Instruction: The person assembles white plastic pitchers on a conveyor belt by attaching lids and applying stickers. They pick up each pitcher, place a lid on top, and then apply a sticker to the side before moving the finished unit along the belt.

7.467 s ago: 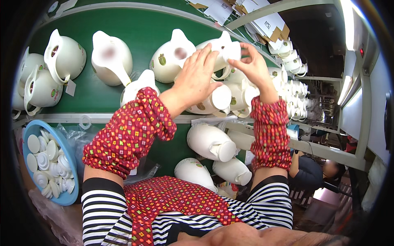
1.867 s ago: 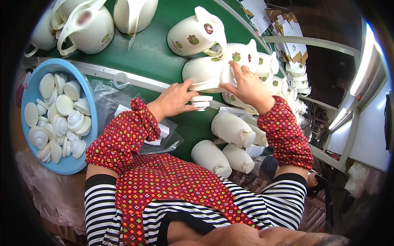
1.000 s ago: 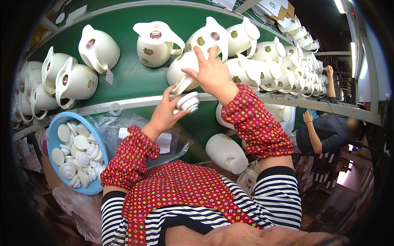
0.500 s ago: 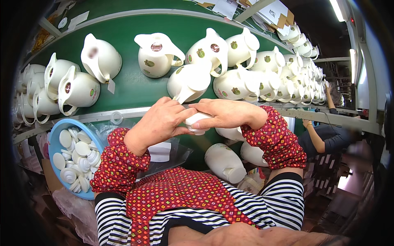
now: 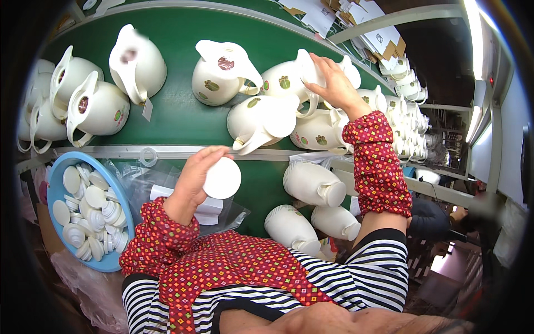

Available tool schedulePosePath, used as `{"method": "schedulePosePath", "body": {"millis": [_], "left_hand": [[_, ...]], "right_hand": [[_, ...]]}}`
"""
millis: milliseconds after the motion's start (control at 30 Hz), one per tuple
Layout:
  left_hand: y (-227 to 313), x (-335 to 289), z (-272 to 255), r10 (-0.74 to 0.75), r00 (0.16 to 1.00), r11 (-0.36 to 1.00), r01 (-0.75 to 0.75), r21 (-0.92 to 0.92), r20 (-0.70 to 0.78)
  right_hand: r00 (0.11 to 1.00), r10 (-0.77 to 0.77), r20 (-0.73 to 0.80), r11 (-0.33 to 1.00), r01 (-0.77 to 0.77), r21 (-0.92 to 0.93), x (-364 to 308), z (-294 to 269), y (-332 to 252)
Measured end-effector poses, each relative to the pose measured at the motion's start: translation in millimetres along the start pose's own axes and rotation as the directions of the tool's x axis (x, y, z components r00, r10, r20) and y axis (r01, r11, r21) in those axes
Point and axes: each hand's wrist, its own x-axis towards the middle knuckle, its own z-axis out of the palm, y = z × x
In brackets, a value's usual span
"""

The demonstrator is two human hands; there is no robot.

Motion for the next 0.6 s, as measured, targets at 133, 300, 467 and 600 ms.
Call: {"method": "schedulePosePath", "body": {"millis": [133,300,467,600], "left_hand": [[-16,-14,-34,-0.135,0.988,0.967,0.116,-0.225,-0.072],[-24,-19,-54,-0.166,0.984,0.954,0.143,-0.264,-0.067],[-23,-19,-57,-0.166,0.984,0.949,0.139,-0.284,-0.072],[-17,-19,-55,-0.162,0.986,0.95,0.147,-0.275,-0.034]], "right_hand": [[0.982,-0.087,0.17,0.995,0.094,-0.037,11,-22,-9],[0.964,-0.02,0.266,0.988,0.06,-0.145,19,-27,-17],[0.952,0.235,0.197,0.927,-0.159,-0.339,29,-28,-31],[0.975,0.083,0.208,0.952,-0.016,-0.306,28,-9,-2]]}}
